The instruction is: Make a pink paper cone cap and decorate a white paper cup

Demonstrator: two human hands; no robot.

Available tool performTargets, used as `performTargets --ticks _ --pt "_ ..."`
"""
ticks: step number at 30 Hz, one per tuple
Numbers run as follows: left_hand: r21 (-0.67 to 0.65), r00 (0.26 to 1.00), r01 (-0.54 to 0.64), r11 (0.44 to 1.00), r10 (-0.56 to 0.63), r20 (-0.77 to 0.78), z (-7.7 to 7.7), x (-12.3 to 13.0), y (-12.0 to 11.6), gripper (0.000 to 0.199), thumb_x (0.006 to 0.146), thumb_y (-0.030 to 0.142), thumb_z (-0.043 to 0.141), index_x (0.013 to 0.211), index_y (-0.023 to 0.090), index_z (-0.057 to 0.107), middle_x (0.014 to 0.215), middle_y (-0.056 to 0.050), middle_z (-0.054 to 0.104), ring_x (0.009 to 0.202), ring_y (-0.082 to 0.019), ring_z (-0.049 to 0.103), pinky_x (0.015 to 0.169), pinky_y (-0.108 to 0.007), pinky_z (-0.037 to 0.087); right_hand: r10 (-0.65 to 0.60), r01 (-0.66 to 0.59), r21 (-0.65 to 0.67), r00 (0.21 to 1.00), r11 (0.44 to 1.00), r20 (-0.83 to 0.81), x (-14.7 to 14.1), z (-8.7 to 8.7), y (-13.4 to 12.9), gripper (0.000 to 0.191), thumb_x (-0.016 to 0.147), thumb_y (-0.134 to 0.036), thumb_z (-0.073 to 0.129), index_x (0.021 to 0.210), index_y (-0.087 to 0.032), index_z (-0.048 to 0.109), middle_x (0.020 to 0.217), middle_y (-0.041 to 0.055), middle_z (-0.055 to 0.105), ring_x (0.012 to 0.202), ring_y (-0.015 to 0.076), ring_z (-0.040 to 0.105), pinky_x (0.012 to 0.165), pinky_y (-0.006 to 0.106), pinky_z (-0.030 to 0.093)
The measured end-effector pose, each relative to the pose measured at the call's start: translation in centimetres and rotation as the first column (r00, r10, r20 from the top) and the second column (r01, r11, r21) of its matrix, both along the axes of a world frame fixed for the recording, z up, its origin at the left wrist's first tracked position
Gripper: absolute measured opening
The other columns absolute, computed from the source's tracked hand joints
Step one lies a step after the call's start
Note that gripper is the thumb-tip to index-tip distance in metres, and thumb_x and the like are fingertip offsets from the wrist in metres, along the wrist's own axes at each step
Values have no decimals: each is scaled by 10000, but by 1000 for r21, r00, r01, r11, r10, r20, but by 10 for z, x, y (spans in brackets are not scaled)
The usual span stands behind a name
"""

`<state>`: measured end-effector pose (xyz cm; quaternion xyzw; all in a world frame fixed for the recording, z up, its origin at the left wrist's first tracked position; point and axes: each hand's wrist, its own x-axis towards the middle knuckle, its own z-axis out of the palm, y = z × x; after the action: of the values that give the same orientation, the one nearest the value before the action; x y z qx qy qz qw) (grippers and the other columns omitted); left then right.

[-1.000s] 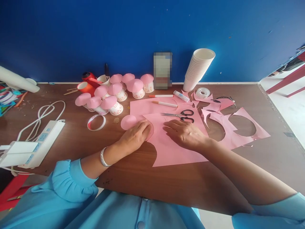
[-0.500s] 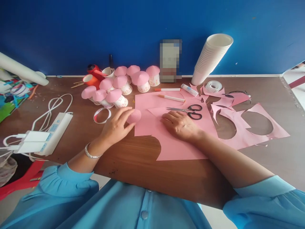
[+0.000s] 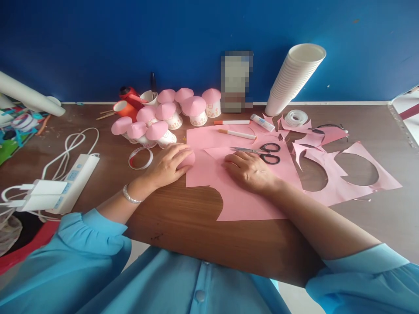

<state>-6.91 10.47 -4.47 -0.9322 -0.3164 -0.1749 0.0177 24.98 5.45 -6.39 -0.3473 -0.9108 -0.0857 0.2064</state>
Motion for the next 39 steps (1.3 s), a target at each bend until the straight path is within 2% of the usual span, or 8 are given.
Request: performTargets --ticks 10,16,20,23,26,30,34,39 --pt "68 1000 22 997 -23 10 12 -9 -19 295 968 191 612 1256 140 644 1272 -141 695 1216 -276 633 1076 -470 541 10 -11 -21 1000 1000 -24 0 0 0 277 992 -106 496 1134 -179 721 1135 108 764 975 266 705 758 387 563" --pt "137 960 -280 950 276 46 16 -55 -43 165 962 185 628 1106 193 709 1063 -65 749 964 -221 723 834 -353 600 5 -8 -46 998 999 -62 0 -1 1 280 984 -111 514 1144 -189 730 1136 114 761 996 278 710 788 397 566" --pt "203 945 -328 923 319 76 18 -71 -45 115 939 180 665 1039 205 716 990 -45 751 896 -221 728 767 -332 583 14 -19 -58 997 998 -74 -3 2 0 280 980 -112 512 1133 -192 733 1144 106 761 973 260 719 816 398 570" --pt "180 983 -175 968 160 95 26 -43 -42 105 943 146 650 1013 199 706 943 -39 737 850 -193 713 776 -318 575 -12 -1 -118 994 993 -107 -5 10 1 240 990 -153 514 1079 -187 734 1120 107 761 945 234 709 805 376 568" --pt "167 994 22 986 -39 98 35 9 -38 103 959 133 615 998 179 699 972 -52 731 863 -188 691 787 -323 569 -49 37 -215 997 976 -51 -2 25 9 189 1006 -245 552 1045 -200 732 1047 78 765 892 209 699 698 317 530" --pt "132 963 259 957 -266 35 28 82 -37 133 987 160 571 970 162 703 986 -68 714 895 -202 671 757 -334 568 -351 356 -131 934 925 62 7 46 34 199 1008 -235 545 1021 -186 738 1021 99 746 949 254 663 663 341 478" --pt "154 960 278 948 -282 1 5 120 -35 161 989 134 535 991 155 695 1111 -99 710 945 -214 656 791 -346 581 -491 498 -75 866 864 100 13 42 58 159 954 -229 634 1022 -137 745 1100 160 717 1044 313 598 794 416 507" --pt "57 963 258 964 -261 62 -10 119 -32 166 1004 171 536 1055 146 692 1114 -111 710 966 -223 637 845 -366 588 -492 500 -68 864 863 103 8 12 69 190 960 -138 564 914 -145 747 1041 145 720 1015 292 577 834 411 484"
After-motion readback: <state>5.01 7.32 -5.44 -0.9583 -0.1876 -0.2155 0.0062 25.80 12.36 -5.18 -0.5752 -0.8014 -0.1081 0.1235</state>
